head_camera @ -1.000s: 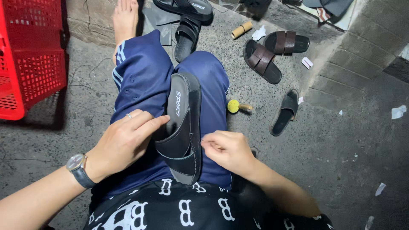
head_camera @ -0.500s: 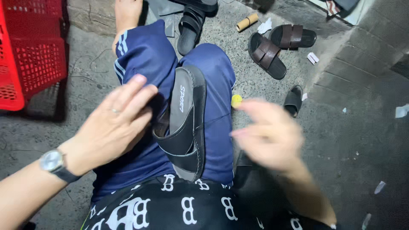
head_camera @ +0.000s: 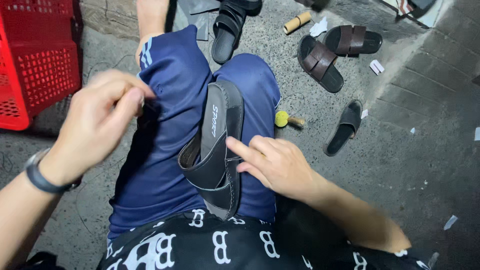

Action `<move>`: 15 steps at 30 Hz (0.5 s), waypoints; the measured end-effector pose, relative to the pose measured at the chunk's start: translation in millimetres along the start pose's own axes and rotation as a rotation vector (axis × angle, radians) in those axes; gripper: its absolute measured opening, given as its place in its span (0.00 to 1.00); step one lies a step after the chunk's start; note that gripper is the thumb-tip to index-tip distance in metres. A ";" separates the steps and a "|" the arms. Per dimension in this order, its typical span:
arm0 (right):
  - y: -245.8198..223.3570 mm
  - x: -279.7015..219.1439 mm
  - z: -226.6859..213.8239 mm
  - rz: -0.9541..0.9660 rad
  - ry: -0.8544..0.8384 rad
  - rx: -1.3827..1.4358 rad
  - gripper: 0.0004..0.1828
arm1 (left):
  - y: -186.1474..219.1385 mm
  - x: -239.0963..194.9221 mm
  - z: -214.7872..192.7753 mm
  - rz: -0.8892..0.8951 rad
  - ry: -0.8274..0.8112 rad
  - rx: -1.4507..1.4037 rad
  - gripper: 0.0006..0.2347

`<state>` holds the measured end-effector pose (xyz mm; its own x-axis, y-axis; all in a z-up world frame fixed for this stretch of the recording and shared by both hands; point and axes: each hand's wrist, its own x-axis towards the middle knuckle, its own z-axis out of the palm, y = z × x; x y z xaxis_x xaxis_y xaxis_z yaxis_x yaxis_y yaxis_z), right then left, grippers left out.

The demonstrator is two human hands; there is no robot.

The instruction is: The person sits on the ground and sews a black slip-on shoe resting on their lap using a needle and thread. They repeatedly push the needle through the shoe's upper and pull the thread to stitch the material.

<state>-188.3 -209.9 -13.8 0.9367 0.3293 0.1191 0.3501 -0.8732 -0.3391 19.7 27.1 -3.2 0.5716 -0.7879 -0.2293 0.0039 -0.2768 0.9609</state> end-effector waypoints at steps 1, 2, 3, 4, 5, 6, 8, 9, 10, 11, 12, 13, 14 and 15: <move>-1.8 -5.8 2.7 0.056 -0.001 0.059 0.21 | 8.8 -3.0 2.3 0.218 0.077 0.291 0.07; -3.8 -11.8 5.3 0.111 -0.003 0.117 0.23 | 17.7 -6.2 4.9 0.436 0.149 0.581 0.12; -6.0 -11.0 2.6 0.111 -0.007 0.120 0.23 | 13.6 -13.3 19.6 0.432 0.149 0.579 0.12; -8.6 -10.3 -0.3 0.122 0.009 0.115 0.23 | 9.9 -20.8 34.1 0.456 0.024 0.576 0.23; -8.6 -7.5 -3.6 0.127 0.030 0.104 0.24 | 6.8 -26.2 47.7 0.485 -0.095 0.578 0.33; -8.7 -5.0 -4.3 0.120 0.032 0.100 0.24 | -0.4 -28.5 54.5 0.488 -0.088 0.581 0.33; -9.9 -3.0 -6.5 0.107 0.059 -0.006 0.22 | -14.7 -32.4 70.3 0.539 -0.119 0.494 0.32; -10.7 -1.4 -8.1 0.109 0.059 -0.008 0.22 | -17.5 -32.1 72.1 0.541 -0.120 0.494 0.32; -11.3 0.1 -9.6 0.092 0.059 -0.092 0.20 | -20.6 -31.7 74.0 0.551 -0.114 0.455 0.32; -12.4 1.2 -10.9 0.073 0.059 -0.172 0.19 | -23.2 -32.4 76.2 0.557 -0.107 0.416 0.33; -15.3 1.7 -13.9 0.074 0.060 -0.170 0.19 | -24.4 -30.6 78.6 0.555 -0.109 0.416 0.33; -17.5 3.4 -16.7 0.032 0.036 -0.290 0.18 | -26.0 -28.3 80.2 0.567 -0.104 0.395 0.33; -20.0 5.2 -19.5 -0.011 0.014 -0.410 0.17 | -27.5 -26.2 81.5 0.580 -0.100 0.373 0.32; -21.5 4.7 -18.2 -0.010 0.014 -0.410 0.17 | -29.4 -23.4 85.1 0.580 -0.100 0.374 0.32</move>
<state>-191.3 -196.2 11.0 0.9321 0.3364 0.1344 0.3309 -0.9416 0.0620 -63.6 6.9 -39.3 0.3175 -0.9078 0.2741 -0.5719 0.0473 0.8189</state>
